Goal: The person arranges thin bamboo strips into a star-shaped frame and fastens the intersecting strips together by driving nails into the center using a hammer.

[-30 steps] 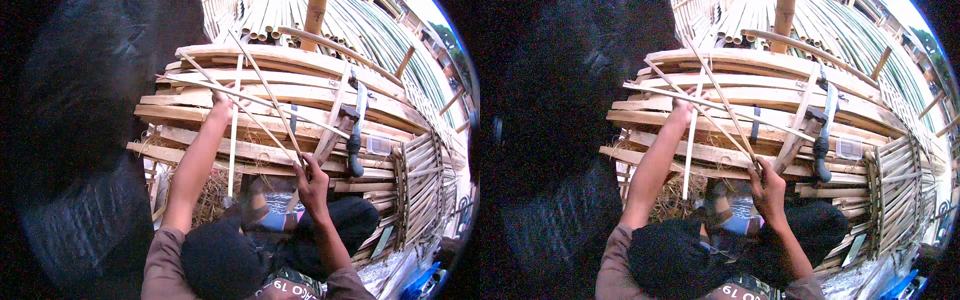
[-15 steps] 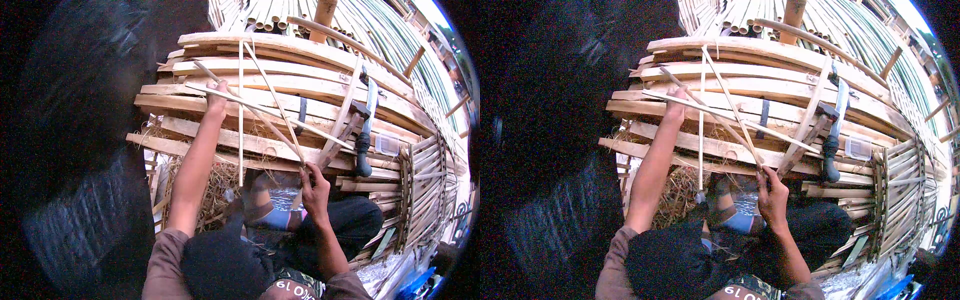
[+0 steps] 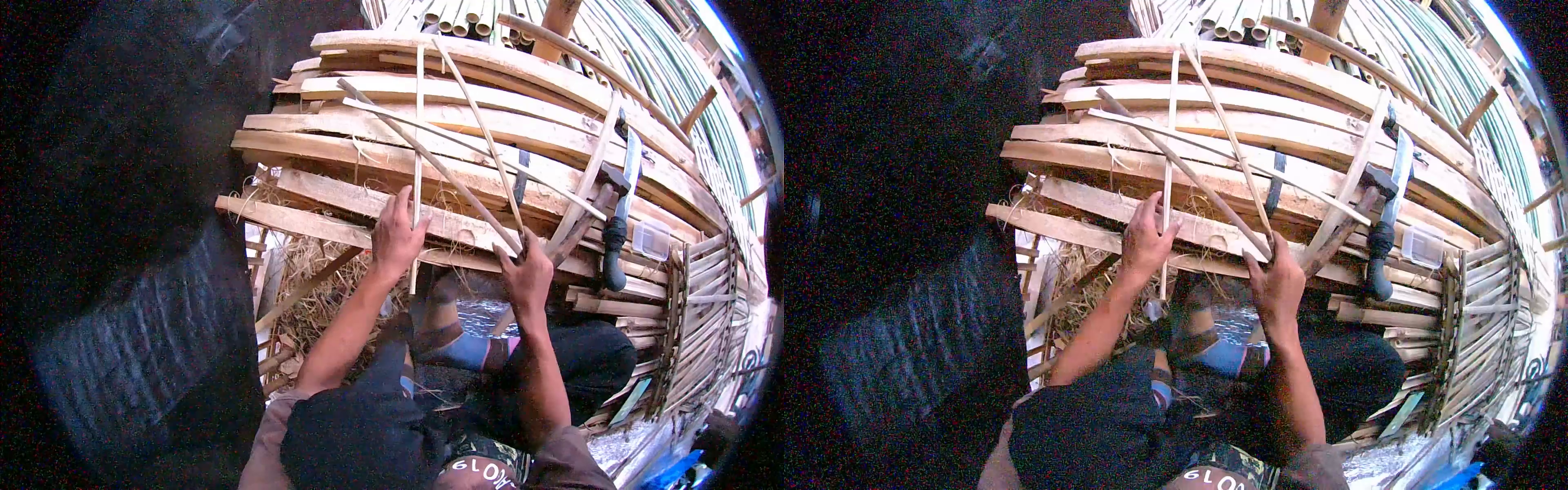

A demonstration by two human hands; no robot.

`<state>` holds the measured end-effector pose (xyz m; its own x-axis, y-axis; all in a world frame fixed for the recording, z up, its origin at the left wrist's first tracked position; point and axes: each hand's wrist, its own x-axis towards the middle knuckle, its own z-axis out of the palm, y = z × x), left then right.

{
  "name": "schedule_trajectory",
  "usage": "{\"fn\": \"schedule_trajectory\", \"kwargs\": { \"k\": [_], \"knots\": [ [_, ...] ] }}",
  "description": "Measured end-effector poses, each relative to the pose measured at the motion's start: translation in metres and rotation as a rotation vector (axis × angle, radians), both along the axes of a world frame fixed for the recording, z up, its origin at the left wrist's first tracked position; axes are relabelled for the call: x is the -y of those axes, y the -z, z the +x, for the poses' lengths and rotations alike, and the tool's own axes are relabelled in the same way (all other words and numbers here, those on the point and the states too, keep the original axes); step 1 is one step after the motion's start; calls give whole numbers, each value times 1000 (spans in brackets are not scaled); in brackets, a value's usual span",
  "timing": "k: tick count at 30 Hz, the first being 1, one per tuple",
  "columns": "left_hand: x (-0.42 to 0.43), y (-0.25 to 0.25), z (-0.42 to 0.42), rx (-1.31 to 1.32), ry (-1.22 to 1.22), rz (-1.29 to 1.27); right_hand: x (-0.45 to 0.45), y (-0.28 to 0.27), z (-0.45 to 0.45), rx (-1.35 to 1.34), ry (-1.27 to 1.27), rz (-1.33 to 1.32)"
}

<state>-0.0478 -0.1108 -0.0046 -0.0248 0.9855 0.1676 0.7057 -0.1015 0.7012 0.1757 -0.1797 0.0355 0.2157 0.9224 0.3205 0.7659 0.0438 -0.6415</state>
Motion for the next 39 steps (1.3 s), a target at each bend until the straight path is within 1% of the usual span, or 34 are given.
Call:
{"fn": "schedule_trajectory", "kwargs": {
  "k": [1,2,3,4,6,7,8,10,12,13,16,17,20,21,22,24,25,26,28,29,31,32,34,35,36,38,39],
  "knots": [
    [-1,-4,-1,7,-3,0,-6,9,4,2,-10,-20],
    [-3,-10,-3,68,-13,-91,-10,11,7,9,-14,-17],
    [-5,-14,-4,127,-23,-183,-12,12,8,65,-2,-70],
    [-6,-11,-4,131,-26,-182,-14,15,10,119,11,-124],
    [-6,-3,-5,184,-52,53,-15,22,14,147,0,-89],
    [-6,0,-4,185,-50,103,-17,24,15,122,12,-65],
    [-5,3,-6,184,-52,99,-19,25,16,96,22,-41],
    [-5,1,-6,218,-24,171,-21,20,18,94,63,-61],
    [-6,-2,-8,203,-31,148,-22,8,21,-14,42,-118],
    [-7,-3,-9,206,-22,150,-24,6,22,-25,30,-30],
    [-8,-4,-7,223,-22,115,-26,-5,28,28,4,-78],
    [-9,-3,-4,235,-33,79,-26,-3,27,2,-44,47],
    [-17,8,5,226,-49,70,-23,-13,17,-43,10,-13],
    [-19,8,9,190,-54,174,-20,-23,12,-64,33,-67],
    [-21,9,11,193,-52,176,-19,-21,9,-62,35,-65],
    [-25,9,15,106,-36,161,-17,-17,6,-163,-22,96],
    [-29,15,15,106,-16,235,-15,-19,4,-35,-42,105],
    [-29,18,16,109,-15,234,-11,-11,3,-51,-47,68],
    [-28,16,17,205,-16,215,-3,-6,-2,-60,-69,-15],
    [-25,16,17,207,-16,215,0,-6,-5,-89,-80,-42],
    [-17,11,15,361,-72,277,6,4,-9,-83,-93,-42],
    [-19,25,8,391,-95,358,8,6,-12,-71,-98,-44],
    [-3,12,-6,294,-109,525,12,10,-15,-82,-108,-26],
    [-3,2,-13,164,-89,751,13,11,-16,-91,-117,-9],
    [-6,-9,-22,37,-68,827,15,9,-17,-91,-116,-14],
    [-15,-49,-32,-283,-73,793,16,1,-19,-143,-147,-15],
    [-20,-65,-35,-385,-43,732,16,1,-19,-139,-150,-16]
  ]
}}
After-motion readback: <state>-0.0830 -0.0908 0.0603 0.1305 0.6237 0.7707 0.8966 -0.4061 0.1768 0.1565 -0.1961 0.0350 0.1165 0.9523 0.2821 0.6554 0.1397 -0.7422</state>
